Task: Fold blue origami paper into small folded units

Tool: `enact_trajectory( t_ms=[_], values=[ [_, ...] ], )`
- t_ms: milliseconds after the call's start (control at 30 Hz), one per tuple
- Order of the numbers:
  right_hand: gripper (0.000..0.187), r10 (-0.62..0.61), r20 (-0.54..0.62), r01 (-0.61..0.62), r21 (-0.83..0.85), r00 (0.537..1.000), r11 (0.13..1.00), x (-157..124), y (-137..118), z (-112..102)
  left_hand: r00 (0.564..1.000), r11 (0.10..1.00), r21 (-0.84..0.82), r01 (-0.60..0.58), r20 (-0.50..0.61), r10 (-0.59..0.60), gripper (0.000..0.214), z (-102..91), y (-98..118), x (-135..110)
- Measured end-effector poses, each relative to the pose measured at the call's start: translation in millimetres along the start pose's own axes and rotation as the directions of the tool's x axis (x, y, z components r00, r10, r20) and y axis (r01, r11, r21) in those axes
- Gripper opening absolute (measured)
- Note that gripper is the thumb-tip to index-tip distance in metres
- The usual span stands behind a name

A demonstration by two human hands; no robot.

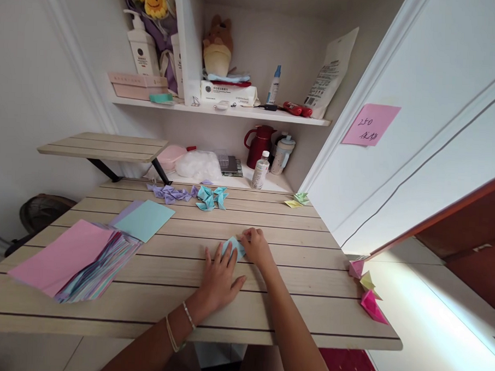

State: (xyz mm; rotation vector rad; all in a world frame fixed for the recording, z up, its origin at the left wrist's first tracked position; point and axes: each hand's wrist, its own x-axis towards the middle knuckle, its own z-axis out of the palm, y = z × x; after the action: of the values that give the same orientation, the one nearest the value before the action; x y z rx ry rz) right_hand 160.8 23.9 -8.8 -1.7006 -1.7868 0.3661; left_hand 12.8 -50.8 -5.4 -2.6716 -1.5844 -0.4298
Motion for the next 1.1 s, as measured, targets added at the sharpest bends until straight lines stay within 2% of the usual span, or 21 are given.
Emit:
enact_trajectory(
  t_ms=[133,233,300,467,567,700,800,900,1000,1100],
  values=[
    [0.012,-0.052,-0.043,0.051,-0.029,0.998,0.998,-8.2,11.3,-10.8,1.0,1.0,0.031,0.008,-0.006,-0.008,0.063,0.5,0.1,-1.0],
    [0.022,-0.05,-0.08,0.045,-0.073,0.996,0.996,-20.9,11.3,-9.0,1.0,0.999,0.041,0.008,-0.014,-0.008,0.061,2.1,0.2,-1.2],
    [0.028,-0.021,-0.107,0.008,-0.113,0.994,0.994,-28.2,7.4,-4.2,1.0,0.999,0.04,0.006,-0.013,-0.006,0.06,2.7,0.3,-1.2],
    [0.028,0.063,-0.171,-0.091,-0.165,0.983,0.982,-31.7,2.4,4.5,1.0,1.0,0.026,0.013,0.002,-0.013,0.059,1.9,1.0,-1.2],
    [0.028,0.07,-0.172,-0.085,-0.084,0.983,0.993,-28.5,12.5,2.2,1.0,1.0,0.02,0.01,0.005,-0.01,0.059,1.4,1.4,-1.4],
    [0.025,0.053,-0.139,-0.035,0.127,0.989,0.991,-24.7,30.6,-3.8,1.0,1.0,0.017,0.009,0.004,-0.009,0.06,1.4,0.7,-1.9],
    [0.02,0.015,-0.118,0.007,0.183,0.993,0.983,-23.9,34.1,-5.2,1.0,1.0,0.005,0.013,-0.001,-0.013,0.061,1.1,0.1,-2.2],
    [0.019,-0.006,-0.13,0.02,0.108,0.992,0.994,-25.3,27.1,-3.1,1.0,1.0,-0.011,0.016,-0.013,-0.016,0.059,0.0,0.7,-1.7],
    [0.026,0.039,-0.138,-0.049,-0.069,0.99,0.996,-27.4,17.6,-0.8,1.0,1.0,-0.014,0.019,-0.022,-0.02,0.058,-1.3,1.5,-0.7],
    [0.026,0.067,-0.112,-0.082,-0.133,0.991,0.988,-28.1,12.5,-1.1,0.999,1.0,-0.008,0.027,-0.024,-0.027,0.065,-2.8,-2.4,-2.1]
  ],
)
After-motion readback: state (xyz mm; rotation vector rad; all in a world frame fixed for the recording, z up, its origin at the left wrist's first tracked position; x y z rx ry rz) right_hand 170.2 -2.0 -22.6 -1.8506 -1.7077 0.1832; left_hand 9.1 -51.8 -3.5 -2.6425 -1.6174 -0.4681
